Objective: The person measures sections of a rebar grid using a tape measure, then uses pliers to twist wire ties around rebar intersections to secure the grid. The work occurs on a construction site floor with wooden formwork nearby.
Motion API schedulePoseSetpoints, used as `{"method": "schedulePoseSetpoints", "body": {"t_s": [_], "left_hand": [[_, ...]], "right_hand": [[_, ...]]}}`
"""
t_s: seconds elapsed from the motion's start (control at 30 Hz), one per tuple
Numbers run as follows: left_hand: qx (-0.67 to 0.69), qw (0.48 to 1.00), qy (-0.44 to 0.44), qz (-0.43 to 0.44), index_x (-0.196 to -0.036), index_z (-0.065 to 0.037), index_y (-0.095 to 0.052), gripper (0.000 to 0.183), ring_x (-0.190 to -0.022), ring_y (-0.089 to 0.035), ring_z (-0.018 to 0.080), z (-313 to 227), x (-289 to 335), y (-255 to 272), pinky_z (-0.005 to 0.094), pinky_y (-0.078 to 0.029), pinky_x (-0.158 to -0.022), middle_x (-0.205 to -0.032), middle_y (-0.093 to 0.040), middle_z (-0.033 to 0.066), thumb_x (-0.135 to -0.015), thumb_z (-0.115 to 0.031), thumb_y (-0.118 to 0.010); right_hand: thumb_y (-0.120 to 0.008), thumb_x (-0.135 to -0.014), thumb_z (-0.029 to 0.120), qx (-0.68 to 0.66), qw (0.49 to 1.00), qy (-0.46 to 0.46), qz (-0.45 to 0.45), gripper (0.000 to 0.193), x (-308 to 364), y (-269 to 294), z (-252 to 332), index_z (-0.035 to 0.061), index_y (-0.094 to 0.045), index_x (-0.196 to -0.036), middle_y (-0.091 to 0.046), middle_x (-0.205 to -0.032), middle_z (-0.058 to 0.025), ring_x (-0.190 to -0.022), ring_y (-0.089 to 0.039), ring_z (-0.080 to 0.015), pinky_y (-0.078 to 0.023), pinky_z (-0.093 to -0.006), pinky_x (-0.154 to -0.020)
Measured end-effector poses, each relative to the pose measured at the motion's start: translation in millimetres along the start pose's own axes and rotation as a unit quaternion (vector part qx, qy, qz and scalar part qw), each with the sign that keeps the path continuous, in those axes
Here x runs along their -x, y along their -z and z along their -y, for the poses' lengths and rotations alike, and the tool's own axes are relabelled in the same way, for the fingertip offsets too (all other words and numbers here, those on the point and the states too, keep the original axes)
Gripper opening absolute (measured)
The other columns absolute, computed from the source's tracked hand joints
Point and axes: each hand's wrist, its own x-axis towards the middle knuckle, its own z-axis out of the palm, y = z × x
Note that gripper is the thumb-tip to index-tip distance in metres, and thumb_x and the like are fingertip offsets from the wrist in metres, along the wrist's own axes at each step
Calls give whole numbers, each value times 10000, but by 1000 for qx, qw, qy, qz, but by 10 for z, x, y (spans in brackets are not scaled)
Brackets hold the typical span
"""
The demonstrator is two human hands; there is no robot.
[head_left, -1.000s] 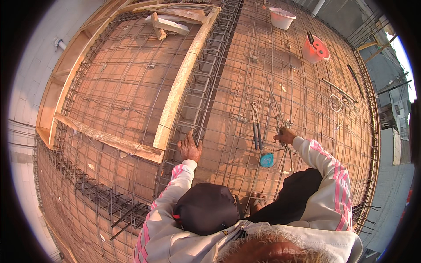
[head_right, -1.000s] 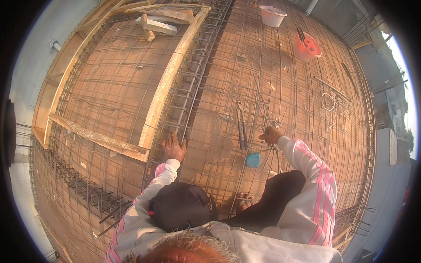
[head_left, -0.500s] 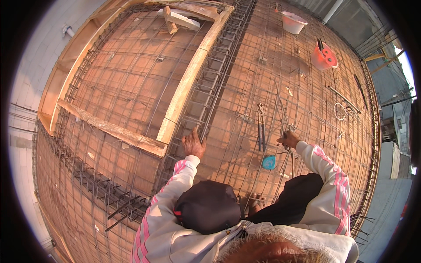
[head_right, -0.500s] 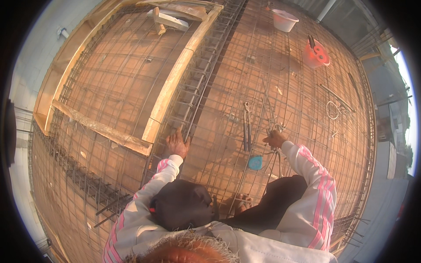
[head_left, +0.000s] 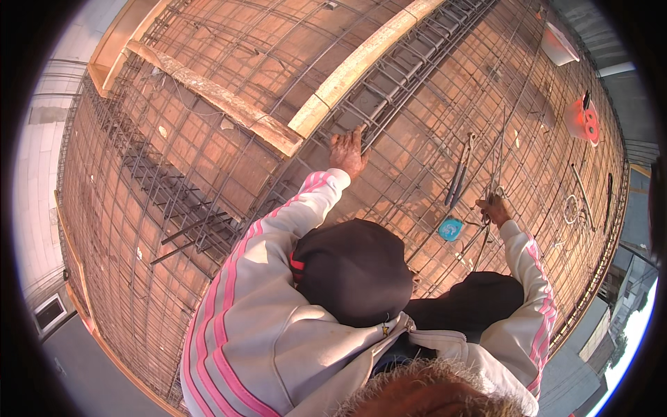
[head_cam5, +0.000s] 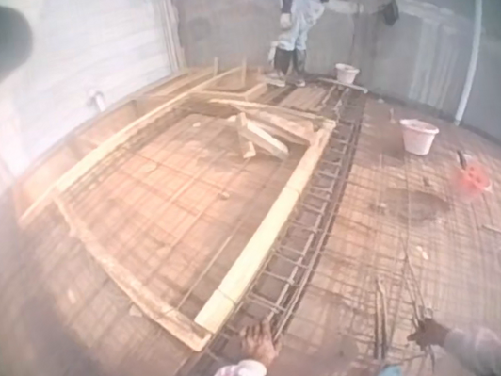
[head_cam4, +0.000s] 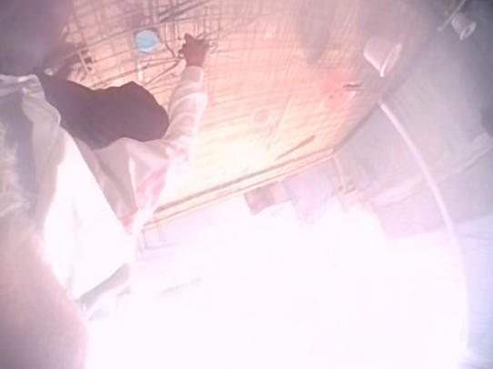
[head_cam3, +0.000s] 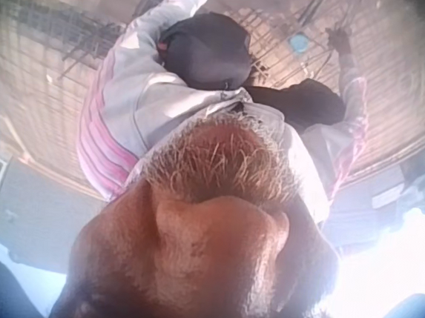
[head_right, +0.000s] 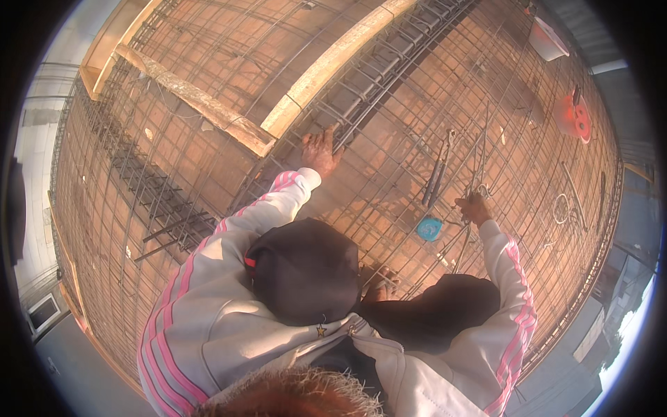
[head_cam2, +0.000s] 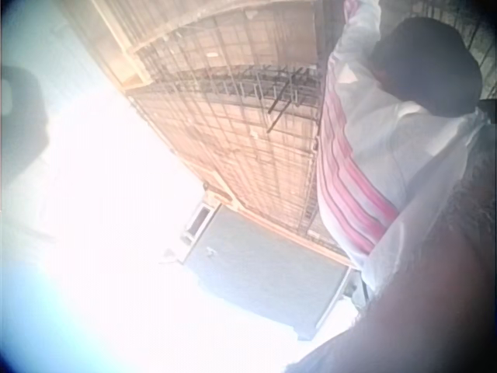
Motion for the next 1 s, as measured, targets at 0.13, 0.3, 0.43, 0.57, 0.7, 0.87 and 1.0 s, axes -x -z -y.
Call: {"method": "schedulePoseSetpoints", "body": {"t_s": [0.13, 0.3, 0.43, 0.57, 0.7, 0.87, 1.0], "left_hand": [[4, 999, -9, -39, -1412, -23, -408, 674, -1117, -594, 375, -1, 6, -4, 507, -326, -1073, -1147, -630, 215, -869, -334, -658], [35, 999, -12, -34, -1420, -18, -403, 680, -1104, -599, 374, 24, 9, -16, 504, -327, -1070, -1127, -635, 219, -870, -327, -654], [2, 999, -13, -35, -1421, -5, -403, 685, -1105, -601, 363, 18, 5, -22, 501, -327, -1067, -1123, -636, 219, -872, -332, -650], [-6, 999, -14, -51, -1411, -4, -412, 673, -1108, -602, 355, -1, 5, -16, 501, -327, -1064, -1127, -636, 218, -871, -322, -656], [27, 999, 5, -24, -1391, -9, -427, 642, -1119, -598, 362, -9, 6, 13, 500, -325, -1071, -1149, -632, 215, -874, -311, -660], [29, 999, 4, -25, -1381, -8, -435, 618, -1125, -599, 331, -18, 11, 38, 485, -321, -1073, -1178, -623, 201, -884, -304, -652], [23, 999, 4, -23, -1387, 1, -432, 623, -1135, -595, 301, -20, 16, 55, 475, -313, -1075, -1182, -619, 190, -886, -298, -651]], "right_hand": [[-796, -793, 276, 19, 1000, -10, 4, 385, 14, 7, 14, -56, -613, -859, -612, -707, -105, -599, -612, -201, -483, -357, -491], [-788, -802, 235, -16, 1000, -14, -2, 361, 37, -10, 54, -56, -589, -883, -598, -713, -94, -605, -606, -204, -487, -356, -492], [-789, -802, 217, -26, 1000, -13, 4, 352, 76, -3, 68, -51, -580, -895, -591, -725, -88, -616, -605, -203, -486, -353, -492], [-787, -804, 214, -33, 999, -22, 5, 343, 55, -3, 58, -46, -587, -903, -602, -752, -93, -628, -608, -204, -490, -349, -503], [-782, -807, 217, -18, 1000, -18, -5, 334, 10, -26, 19, -43, -600, -911, -621, -776, -102, -626, -611, -205, -491, -353, -514], [-785, -804, 223, -18, 999, -27, -28, 356, -9, -41, -22, -49, -601, -945, -620, -760, -95, -622, -614, -199, -483, -343, -506], [-789, -801, 236, -1, 999, -30, -22, 369, -17, -23, -25, -42, -594, -944, -611, -736, -92, -606, -608, -196, -482, -343, -495]]}}
